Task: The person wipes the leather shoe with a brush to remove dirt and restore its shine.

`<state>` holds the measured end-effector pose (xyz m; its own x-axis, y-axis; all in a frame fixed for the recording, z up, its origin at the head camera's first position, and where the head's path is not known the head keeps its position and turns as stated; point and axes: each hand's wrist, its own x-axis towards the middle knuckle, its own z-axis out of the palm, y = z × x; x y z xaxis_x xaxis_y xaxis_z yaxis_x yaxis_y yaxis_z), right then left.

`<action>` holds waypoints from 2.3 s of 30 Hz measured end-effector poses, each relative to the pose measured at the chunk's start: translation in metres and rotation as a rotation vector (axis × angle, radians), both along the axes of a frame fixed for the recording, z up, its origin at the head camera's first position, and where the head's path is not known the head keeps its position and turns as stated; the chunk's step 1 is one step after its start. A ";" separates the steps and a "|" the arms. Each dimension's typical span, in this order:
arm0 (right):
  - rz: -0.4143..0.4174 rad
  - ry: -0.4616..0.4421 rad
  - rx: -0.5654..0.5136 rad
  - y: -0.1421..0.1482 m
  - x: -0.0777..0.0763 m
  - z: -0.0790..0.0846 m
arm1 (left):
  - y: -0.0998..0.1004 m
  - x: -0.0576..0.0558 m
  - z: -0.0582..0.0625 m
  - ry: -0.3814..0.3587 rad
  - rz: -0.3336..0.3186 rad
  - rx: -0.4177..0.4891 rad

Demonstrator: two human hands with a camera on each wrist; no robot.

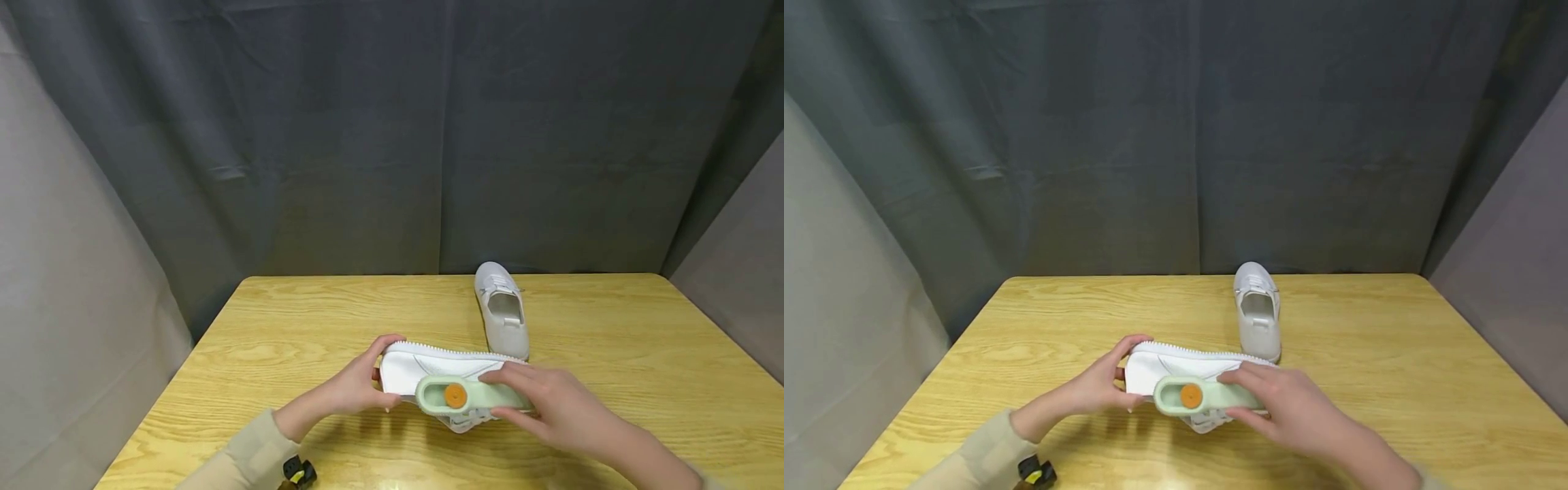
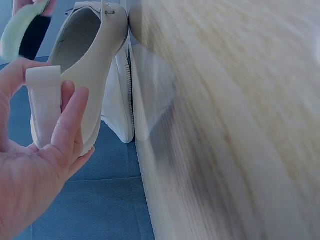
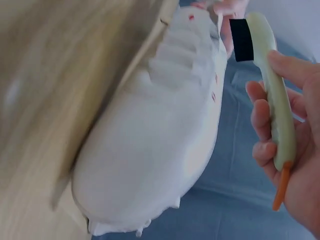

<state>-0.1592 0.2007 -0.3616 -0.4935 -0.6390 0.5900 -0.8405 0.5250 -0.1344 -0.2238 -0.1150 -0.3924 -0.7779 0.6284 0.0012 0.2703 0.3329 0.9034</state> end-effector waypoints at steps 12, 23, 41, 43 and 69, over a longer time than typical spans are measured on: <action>-0.121 -0.048 0.026 0.008 -0.009 -0.003 | -0.001 -0.001 -0.001 0.020 -0.009 -0.029; -0.233 -0.074 -0.034 0.025 -0.007 0.006 | 0.000 0.001 0.000 0.003 0.006 -0.041; -0.267 -0.100 0.042 0.032 0.003 0.002 | 0.000 0.000 -0.001 0.122 -0.012 -0.056; -0.325 -0.076 0.015 0.038 -0.001 0.004 | -0.001 0.001 -0.003 0.122 -0.013 -0.062; -0.231 -0.169 0.025 0.040 0.010 0.001 | 0.000 -0.003 -0.003 0.122 -0.001 -0.090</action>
